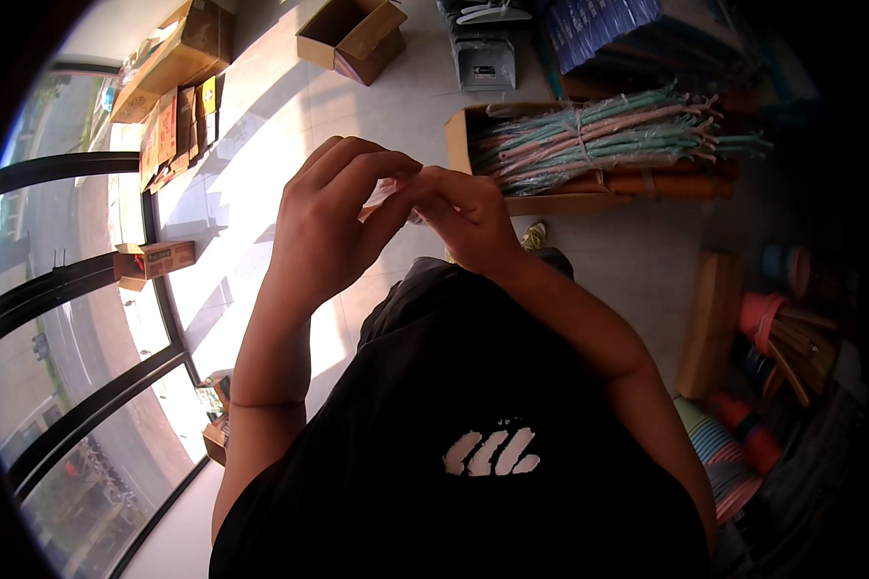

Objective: The person unpacks plastic clothes hangers from a cardboard box. They remove the hangers one by one, unwrap the plastic packaging, and place the individual hangers into a separate empty box on the floor.

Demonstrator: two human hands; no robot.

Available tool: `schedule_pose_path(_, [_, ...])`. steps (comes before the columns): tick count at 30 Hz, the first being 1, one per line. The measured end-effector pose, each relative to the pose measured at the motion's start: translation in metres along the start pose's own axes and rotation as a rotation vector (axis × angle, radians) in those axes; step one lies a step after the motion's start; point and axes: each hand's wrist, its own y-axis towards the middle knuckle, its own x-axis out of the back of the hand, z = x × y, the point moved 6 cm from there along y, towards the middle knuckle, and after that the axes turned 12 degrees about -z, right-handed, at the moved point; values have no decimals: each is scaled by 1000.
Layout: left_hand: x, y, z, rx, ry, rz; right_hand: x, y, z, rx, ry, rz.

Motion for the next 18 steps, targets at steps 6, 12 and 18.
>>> schedule_pose_path(6, [9,-1,9,138,-123,-14,1,-3,-2,-11,16,-30])
schedule_pose_path(12, [8,-1,3,-24,153,192,2,-1,4,18,-88,13])
schedule_pose_path(18, [7,11,-2,-127,167,175,-2,0,-1,43,-65,74])
